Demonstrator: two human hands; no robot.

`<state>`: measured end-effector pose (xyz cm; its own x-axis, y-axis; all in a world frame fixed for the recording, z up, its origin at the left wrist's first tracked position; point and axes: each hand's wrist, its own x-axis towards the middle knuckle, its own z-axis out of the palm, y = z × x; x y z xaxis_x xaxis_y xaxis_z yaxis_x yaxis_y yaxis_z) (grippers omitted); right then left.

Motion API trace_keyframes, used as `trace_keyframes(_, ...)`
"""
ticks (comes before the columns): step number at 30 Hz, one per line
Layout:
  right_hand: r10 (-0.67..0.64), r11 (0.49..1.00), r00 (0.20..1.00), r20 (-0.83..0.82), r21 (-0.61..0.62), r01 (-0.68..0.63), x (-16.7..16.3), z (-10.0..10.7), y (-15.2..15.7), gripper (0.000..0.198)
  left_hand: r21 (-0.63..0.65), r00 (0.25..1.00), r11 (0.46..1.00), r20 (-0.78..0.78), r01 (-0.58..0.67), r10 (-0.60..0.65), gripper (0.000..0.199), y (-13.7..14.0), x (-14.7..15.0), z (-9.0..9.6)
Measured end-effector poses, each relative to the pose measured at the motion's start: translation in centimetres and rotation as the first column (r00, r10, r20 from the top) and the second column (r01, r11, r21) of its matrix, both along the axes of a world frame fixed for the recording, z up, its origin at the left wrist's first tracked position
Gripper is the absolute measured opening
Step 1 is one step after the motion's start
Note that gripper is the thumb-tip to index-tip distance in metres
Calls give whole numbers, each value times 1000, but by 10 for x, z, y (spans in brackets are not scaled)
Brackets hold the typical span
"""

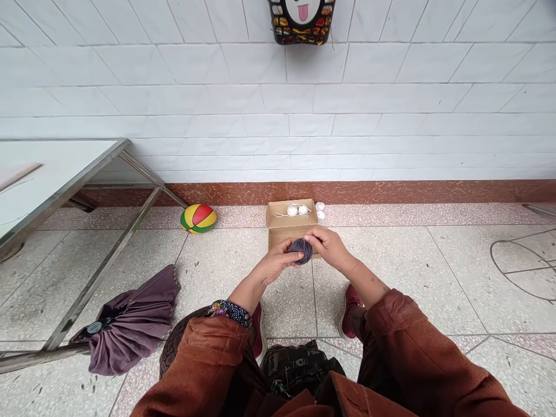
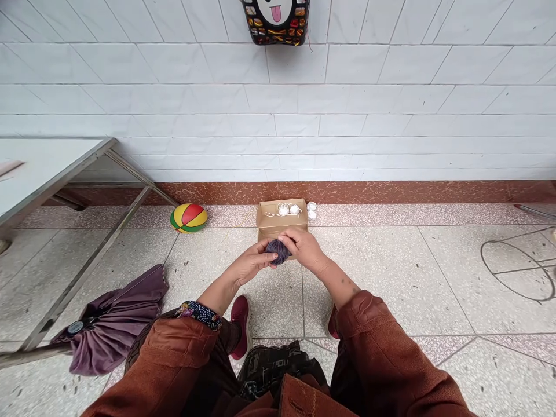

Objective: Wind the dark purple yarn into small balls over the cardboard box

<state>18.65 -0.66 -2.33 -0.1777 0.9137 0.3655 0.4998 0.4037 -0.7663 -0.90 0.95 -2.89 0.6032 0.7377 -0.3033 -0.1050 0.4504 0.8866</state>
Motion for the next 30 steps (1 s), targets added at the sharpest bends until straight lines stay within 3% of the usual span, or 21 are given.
trace_keyframes(8, -123, 986, 992, 13, -108, 124, -1, -17, 9, 20, -71, 944, 997, 329, 13, 11, 59, -1, -5, 10)
trace_keyframes(18, -36, 973, 977, 211, -214, 82, -8, -25, 4, 15, -125, 901, 982, 395, -141, 180, 44, 6, -10, 13)
trace_keyframes(22, 70, 983, 977, 201, -179, -34, -9, -22, -2, 14, -67, 916, 963, 299, -259, 267, 40, 10, -10, 13)
trace_keyframes(26, 287, 947, 951, 113, -181, -265, -13, -7, -11, 17, 144, 922, 911, 55, -386, 382, 43, 17, -10, 5)
trace_keyframes(28, 334, 931, 942, 26, -163, -326, -14, 2, -14, 19, 270, 916, 892, -74, -363, 395, 50, 19, -10, 0)
trace_keyframes(30, 299, 944, 952, -64, -126, -304, -13, 9, -15, 19, 347, 920, 895, -170, -279, 353, 61, 18, -10, -4)
